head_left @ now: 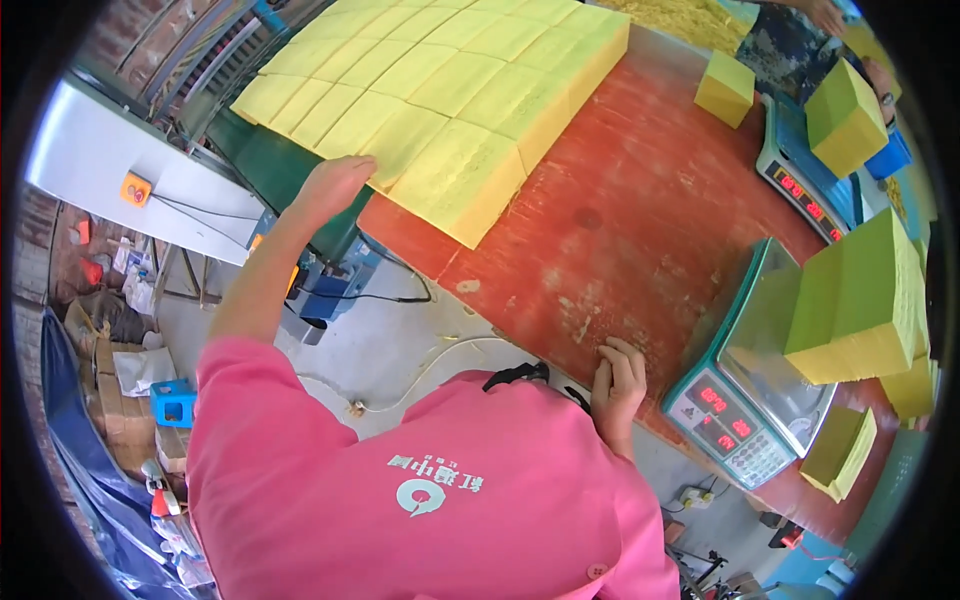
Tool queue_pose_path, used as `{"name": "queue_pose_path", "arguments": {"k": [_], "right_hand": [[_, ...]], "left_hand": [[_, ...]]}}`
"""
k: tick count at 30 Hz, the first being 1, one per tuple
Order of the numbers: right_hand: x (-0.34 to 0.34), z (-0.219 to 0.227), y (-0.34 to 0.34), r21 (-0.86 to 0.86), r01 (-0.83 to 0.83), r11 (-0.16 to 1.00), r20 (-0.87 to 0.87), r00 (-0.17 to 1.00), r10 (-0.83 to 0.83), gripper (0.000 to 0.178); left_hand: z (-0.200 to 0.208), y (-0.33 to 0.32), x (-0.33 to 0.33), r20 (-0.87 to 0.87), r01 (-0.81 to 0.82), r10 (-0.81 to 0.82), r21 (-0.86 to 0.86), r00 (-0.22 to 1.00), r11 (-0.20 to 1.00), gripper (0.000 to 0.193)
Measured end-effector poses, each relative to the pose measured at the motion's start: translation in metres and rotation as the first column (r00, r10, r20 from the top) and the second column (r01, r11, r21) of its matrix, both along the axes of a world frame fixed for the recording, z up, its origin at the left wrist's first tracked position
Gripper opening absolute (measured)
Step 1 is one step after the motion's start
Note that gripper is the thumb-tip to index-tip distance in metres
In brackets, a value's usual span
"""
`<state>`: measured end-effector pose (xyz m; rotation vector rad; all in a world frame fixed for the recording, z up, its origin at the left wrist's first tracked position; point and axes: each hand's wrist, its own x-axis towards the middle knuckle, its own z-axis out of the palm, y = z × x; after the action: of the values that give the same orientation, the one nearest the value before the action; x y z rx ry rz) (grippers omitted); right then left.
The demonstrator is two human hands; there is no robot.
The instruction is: The recorder is weighing stacks of yellow paper and organizing them on a table and conveyor belt in a paper mill.
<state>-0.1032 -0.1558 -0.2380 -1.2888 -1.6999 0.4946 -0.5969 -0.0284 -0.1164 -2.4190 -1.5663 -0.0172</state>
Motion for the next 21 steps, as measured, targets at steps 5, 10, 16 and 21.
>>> {"name": "queue_pose_path", "arguments": {"k": [5,10,16,21], "right_hand": [[0.005,-0.001,0.001,0.013,-0.020,1.000,-0.016,1.000,0.020,0.020],[0.009,0.008,-0.008,-0.090,-0.038,0.995,-0.128,0.991,0.026,0.019],[-0.022,0.058,0.019,-0.375,-0.773,0.512,-0.887,0.460,0.044,0.060],[-0.041,0.077,0.034,-0.068,-0.930,0.360,-0.990,0.018,-0.140,0.059]], "left_hand": [[-0.001,-0.008,-0.002,0.121,-0.111,0.088,0.197,0.989,0.974,0.014],[0.032,-0.017,0.008,0.434,-0.389,0.264,0.231,0.861,0.892,0.011],[0.053,-0.074,0.106,0.547,-0.420,0.291,0.125,0.785,0.899,0.012],[0.036,-0.138,0.231,0.309,0.103,-0.146,0.152,0.940,0.983,0.032]]}}
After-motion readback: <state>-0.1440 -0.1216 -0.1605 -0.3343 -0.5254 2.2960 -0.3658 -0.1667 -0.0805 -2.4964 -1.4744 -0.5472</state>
